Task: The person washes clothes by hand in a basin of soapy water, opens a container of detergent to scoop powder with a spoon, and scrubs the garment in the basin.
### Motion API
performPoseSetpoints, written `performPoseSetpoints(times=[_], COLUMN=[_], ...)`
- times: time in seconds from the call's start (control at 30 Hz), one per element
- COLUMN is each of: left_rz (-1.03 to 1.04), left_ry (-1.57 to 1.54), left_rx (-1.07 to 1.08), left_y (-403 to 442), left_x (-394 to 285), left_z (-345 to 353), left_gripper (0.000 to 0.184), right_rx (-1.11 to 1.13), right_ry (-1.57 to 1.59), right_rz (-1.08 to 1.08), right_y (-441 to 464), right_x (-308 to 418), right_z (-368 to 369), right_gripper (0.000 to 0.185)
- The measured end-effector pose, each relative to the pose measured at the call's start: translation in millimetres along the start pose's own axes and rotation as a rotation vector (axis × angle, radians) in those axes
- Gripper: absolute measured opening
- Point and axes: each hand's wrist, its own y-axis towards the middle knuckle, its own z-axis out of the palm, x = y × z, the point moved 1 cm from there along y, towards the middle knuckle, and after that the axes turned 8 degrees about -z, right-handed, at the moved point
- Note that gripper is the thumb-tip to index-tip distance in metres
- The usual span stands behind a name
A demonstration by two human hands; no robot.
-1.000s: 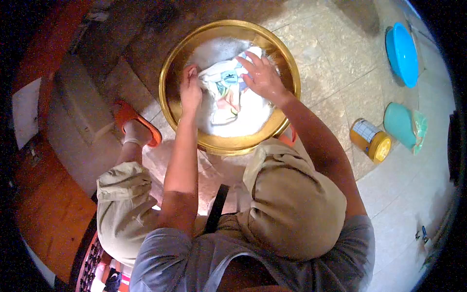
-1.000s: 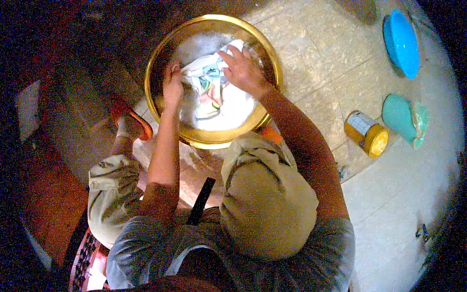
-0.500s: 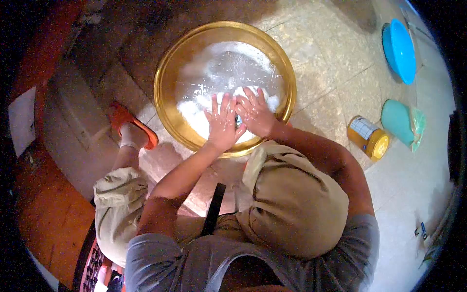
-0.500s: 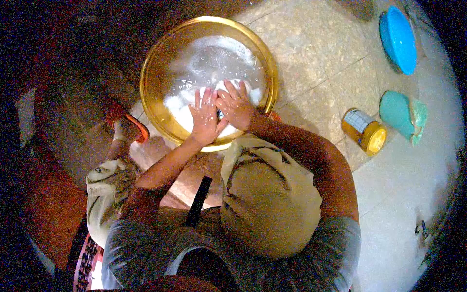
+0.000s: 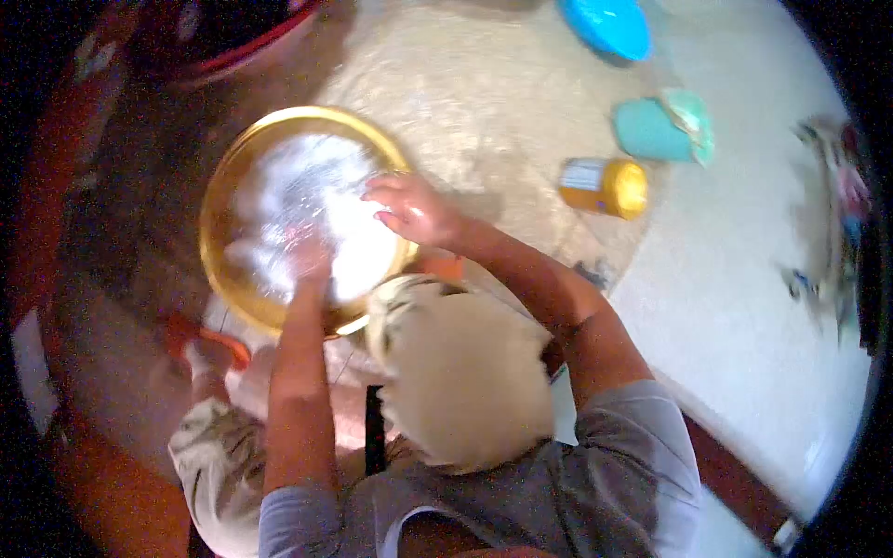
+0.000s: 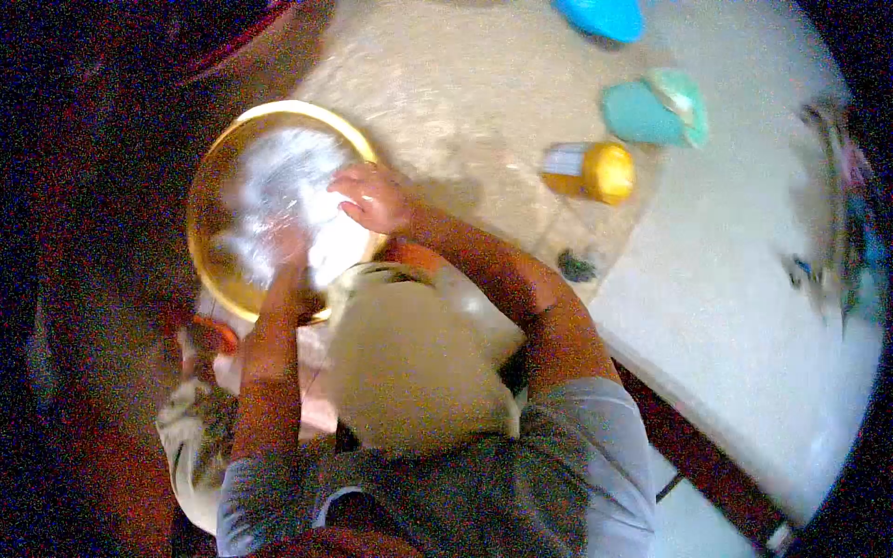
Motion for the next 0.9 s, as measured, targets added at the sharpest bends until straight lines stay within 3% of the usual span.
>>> performPoseSetpoints(times=[0.03, 0.07, 0.13, 0.17, 0.2, 0.27, 0.33, 0.4, 0.47, 0.6, 0.7, 0.83, 0.9], left_rz=[0.145, 0.101, 0.02, -0.017, -0.059, 0.026, 0.094, 0.131, 0.162, 0.192, 0.204, 0.353, 0.321], left_ry=[0.569, 0.434, 0.172, 0.038, -0.096, -0.137, -0.2, -0.13, -0.094, -0.139, -0.26, -0.292, -0.286], left_rx=[0.061, 0.043, 0.037, 0.035, 0.033, -0.044, -0.006, -0.157, -0.242, -0.255, -0.23, -0.269, -0.201], left_y=[-1, 9, 8, -2, -10, -15, -16, -29, -35, -40, -44, -52, -52], left_x=[-5, 4, -6, -21, -28, -23, -10, -5, 0, 13, 6, 3, 8], left_z=[-24, -20, -36, -73, -96, -96, -96, -103, -114, -131, -144, -165, -183], left_gripper=[0.042, 0.046, 0.048, 0.046, 0.043, 0.04, 0.046, 0.05, 0.054, 0.055, 0.049, 0.041, 0.037], right_rx=[-0.121, -0.233, -0.286, -0.339, -0.321, -0.327, -0.368, -0.34, -0.432, -0.361, -0.314, -0.168, -0.035], right_ry=[-0.235, -0.468, -0.531, -0.744, -0.934, -1.024, -0.84, -0.686, -0.559, -0.516, -0.335, -0.573, -0.689], right_rz=[-0.065, -0.137, 0.193, 0.187, 0.477, 0.838, 0.928, 1.037, 1.124, 1.177, 1.144, 0.915, 0.733], right_y=[-13, -29, -88, -116, -133, -189, -244, -260, -262, -253, -205, -180, -165], right_x=[2, 7, -37, -37, -27, -53, -82, -87, -92, -97, -39, -22, 9], right_z=[-32, -67, -142, -181, -214, -259, -271, -274, -274, -254, -228, -166, -148], right_gripper=[0.03, 0.032, 0.044, 0.048, 0.058, 0.082, 0.092, 0.107, 0.107, 0.111, 0.115, 0.117, 0.119])
